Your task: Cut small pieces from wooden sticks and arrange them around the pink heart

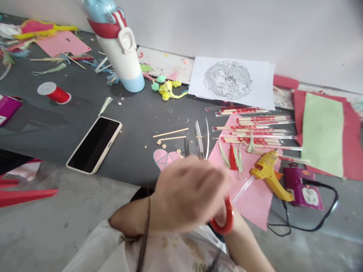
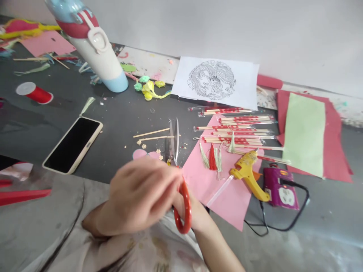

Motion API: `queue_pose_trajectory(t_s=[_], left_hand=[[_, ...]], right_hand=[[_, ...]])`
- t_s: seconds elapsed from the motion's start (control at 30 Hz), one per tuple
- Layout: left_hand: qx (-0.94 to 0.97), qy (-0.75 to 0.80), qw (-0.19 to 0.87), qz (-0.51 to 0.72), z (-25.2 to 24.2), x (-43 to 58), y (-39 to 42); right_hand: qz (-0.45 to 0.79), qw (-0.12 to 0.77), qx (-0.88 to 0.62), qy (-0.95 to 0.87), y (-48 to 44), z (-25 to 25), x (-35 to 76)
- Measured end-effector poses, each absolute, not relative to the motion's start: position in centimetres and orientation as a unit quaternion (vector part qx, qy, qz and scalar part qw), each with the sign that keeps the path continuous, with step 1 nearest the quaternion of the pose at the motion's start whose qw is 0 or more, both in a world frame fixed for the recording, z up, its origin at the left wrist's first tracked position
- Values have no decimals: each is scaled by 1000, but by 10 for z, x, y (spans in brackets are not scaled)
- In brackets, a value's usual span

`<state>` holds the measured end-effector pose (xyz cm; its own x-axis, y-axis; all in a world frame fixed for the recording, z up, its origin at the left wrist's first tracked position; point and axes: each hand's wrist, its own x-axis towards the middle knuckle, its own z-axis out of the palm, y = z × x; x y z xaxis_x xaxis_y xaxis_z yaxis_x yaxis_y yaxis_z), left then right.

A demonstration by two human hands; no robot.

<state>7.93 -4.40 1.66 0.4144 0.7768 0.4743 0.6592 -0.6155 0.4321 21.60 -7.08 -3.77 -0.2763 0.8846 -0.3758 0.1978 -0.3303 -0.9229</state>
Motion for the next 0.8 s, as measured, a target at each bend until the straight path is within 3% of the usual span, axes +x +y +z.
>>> queue_pose_trajectory(t_s=[0.17, 0.6, 0.8], left_hand=[[787, 526, 3, 324, -3, 58, -32], [826, 425, 0, 371, -9, 49, -57], [810, 405, 125, 406, -23, 49, -59]], right_hand=[[755, 311, -410, -406, -87, -43, 223], [481, 229, -538, -653, -123, -18, 232], [445, 194, -549, -681, -135, -16, 232]])
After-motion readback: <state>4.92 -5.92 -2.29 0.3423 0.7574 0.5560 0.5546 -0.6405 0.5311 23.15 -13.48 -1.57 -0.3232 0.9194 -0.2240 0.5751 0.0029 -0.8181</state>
